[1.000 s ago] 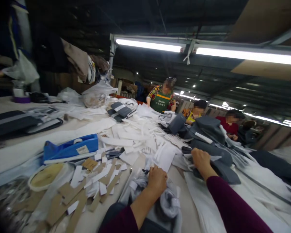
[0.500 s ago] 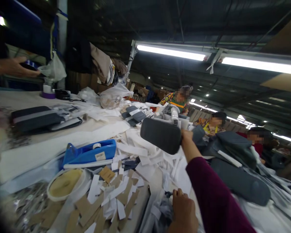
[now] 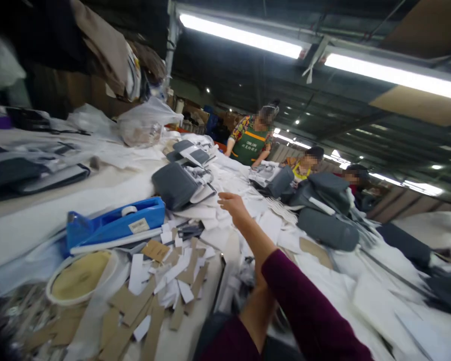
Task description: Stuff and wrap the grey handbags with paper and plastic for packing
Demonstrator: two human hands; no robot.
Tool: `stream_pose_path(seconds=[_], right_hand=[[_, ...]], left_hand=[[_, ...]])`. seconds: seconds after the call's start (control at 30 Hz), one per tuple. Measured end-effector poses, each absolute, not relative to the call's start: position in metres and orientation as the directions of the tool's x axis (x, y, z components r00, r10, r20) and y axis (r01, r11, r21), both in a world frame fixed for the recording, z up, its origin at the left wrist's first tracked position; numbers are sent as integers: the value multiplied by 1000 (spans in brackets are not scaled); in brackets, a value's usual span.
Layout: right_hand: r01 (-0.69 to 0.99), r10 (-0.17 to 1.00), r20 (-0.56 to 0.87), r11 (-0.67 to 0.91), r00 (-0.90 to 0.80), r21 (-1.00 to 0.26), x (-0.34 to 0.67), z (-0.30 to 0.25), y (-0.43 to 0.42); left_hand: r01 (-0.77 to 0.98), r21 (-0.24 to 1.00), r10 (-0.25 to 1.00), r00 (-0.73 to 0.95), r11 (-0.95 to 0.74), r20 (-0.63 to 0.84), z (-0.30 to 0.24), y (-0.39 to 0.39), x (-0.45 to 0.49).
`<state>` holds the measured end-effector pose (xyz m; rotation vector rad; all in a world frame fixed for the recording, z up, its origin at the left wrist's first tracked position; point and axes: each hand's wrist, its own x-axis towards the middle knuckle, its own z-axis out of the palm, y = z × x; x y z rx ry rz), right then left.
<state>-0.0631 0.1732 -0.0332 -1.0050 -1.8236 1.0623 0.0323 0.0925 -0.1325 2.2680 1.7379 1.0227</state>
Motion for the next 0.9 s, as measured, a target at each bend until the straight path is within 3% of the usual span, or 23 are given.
stream_pose_path(seconds=[0.07, 0.1, 0.17, 0.3, 0.37, 0.5, 0.57, 0.67, 0.73, 0.8, 0.9], right_hand=[[263, 914, 267, 351, -307, -899, 3, -32, 139], [304, 918, 307, 375, -250, -876, 36, -35, 115], [435, 913, 394, 400, -110, -807, 90, -49, 62], [586, 882, 471, 379, 5, -716, 141, -96, -25], [668, 863, 498, 420, -85, -614, 146, -116, -46], [825, 806, 492, 499, -329, -267, 146, -136, -62], [846, 785, 497, 505, -369, -170, 147, -142, -64], [847, 779, 489, 513, -392, -138, 149, -149, -65], [846, 780, 492, 512, -387, -147, 151, -151, -65], [842, 780, 493, 516, -385, -159, 153, -151, -65], [836, 793, 467, 519, -392, -180, 155, -149, -65]], left_hand=[[928, 304, 922, 93, -217, 375, -128, 91, 44], [916, 333, 928, 96, -224, 360, -126, 91, 48], [762, 603, 954, 64, -236, 292, -123, 93, 52], [672, 707, 973, 103, -220, 205, -119, 103, 47], [651, 731, 977, 96, -207, 192, -118, 107, 44], [606, 768, 977, 91, -209, 194, -119, 114, 46], [478, 852, 974, 37, -213, 223, -118, 116, 48], [34, 972, 960, -151, -232, 235, -109, 117, 44], [-216, 937, 944, -244, -276, 222, -95, 114, 32], [-319, 882, 917, -311, -348, 249, -76, 107, 14], [-269, 851, 855, -402, -451, 326, -47, 89, -11]])
